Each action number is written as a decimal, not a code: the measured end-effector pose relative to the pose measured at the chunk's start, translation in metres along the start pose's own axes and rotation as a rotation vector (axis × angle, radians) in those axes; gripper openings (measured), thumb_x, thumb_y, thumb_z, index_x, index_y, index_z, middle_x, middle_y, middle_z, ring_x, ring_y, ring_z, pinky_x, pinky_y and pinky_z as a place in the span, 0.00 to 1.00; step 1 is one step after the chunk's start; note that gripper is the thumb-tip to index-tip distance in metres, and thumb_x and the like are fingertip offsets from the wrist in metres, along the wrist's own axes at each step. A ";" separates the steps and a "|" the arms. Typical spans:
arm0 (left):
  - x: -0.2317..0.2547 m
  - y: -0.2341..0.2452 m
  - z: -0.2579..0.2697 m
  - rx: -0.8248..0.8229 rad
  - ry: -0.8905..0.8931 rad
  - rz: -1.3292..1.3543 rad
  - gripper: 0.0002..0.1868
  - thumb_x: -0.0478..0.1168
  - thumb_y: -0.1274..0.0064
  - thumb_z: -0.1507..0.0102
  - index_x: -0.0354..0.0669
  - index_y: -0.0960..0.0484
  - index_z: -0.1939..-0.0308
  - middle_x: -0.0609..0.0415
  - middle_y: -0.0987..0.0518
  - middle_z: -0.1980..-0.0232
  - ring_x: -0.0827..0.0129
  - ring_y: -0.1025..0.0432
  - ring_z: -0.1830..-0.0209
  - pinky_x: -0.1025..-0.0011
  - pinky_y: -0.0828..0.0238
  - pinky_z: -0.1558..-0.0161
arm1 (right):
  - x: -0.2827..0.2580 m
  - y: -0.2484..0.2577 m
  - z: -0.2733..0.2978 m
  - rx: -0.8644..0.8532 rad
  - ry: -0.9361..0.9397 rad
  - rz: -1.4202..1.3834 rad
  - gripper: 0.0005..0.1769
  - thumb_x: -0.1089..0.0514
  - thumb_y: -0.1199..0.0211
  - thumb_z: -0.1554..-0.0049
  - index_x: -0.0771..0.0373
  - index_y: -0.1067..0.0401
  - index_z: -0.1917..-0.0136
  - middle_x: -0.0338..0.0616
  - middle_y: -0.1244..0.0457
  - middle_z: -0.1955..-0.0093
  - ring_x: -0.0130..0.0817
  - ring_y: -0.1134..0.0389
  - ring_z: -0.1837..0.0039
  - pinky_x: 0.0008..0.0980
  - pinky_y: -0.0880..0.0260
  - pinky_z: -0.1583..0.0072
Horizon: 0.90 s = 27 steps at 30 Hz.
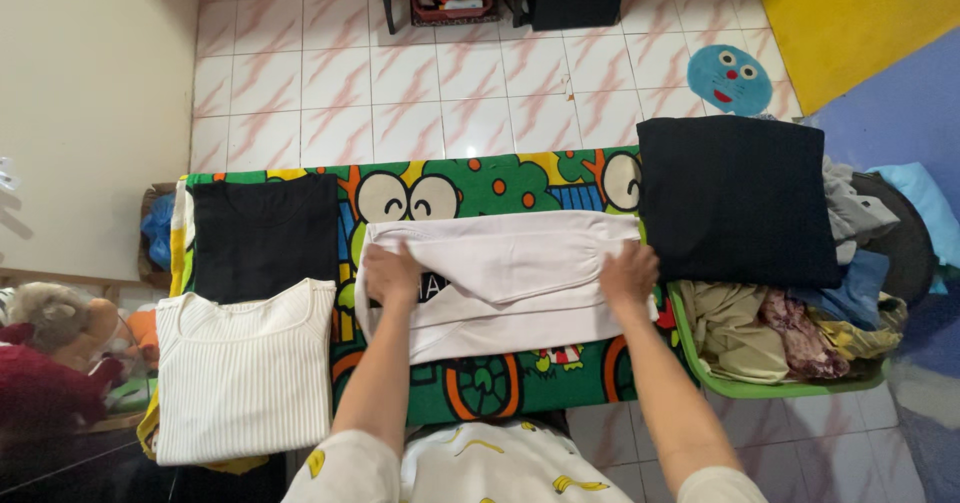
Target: The person folds a white t-shirt on a bed, smoothing and aligning it before folding it into a compact rectangle. The shirt is placed on top of other folded clothes already on the bed.
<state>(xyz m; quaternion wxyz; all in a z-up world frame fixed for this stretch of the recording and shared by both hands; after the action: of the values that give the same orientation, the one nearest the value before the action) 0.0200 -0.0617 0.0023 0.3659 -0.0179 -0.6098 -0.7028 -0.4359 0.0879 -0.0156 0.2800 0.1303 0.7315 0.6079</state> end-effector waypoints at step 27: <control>0.077 -0.062 0.118 -0.482 -0.822 -0.696 0.59 0.78 0.56 0.43 0.60 0.61 0.17 0.51 0.64 0.14 0.46 0.71 0.16 0.26 0.72 0.29 | -0.117 -0.036 0.020 -0.021 0.543 -0.275 0.21 0.50 0.40 0.41 0.61 0.29 0.38 0.54 0.39 0.29 0.53 0.41 0.27 0.52 0.41 0.27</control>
<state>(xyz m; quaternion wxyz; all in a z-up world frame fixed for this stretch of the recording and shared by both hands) -0.1196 0.0026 0.0166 -0.1670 -0.1703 -0.4946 -0.8358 -0.3247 0.0343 -0.0226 0.1552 -0.1402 0.7842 0.5843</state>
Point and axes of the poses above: each hand's wrist, its own z-axis away from the middle knuckle, its own y-axis out of the back of the hand, x = y × z, the point moved 8 cm from there along -z, towards the middle knuckle
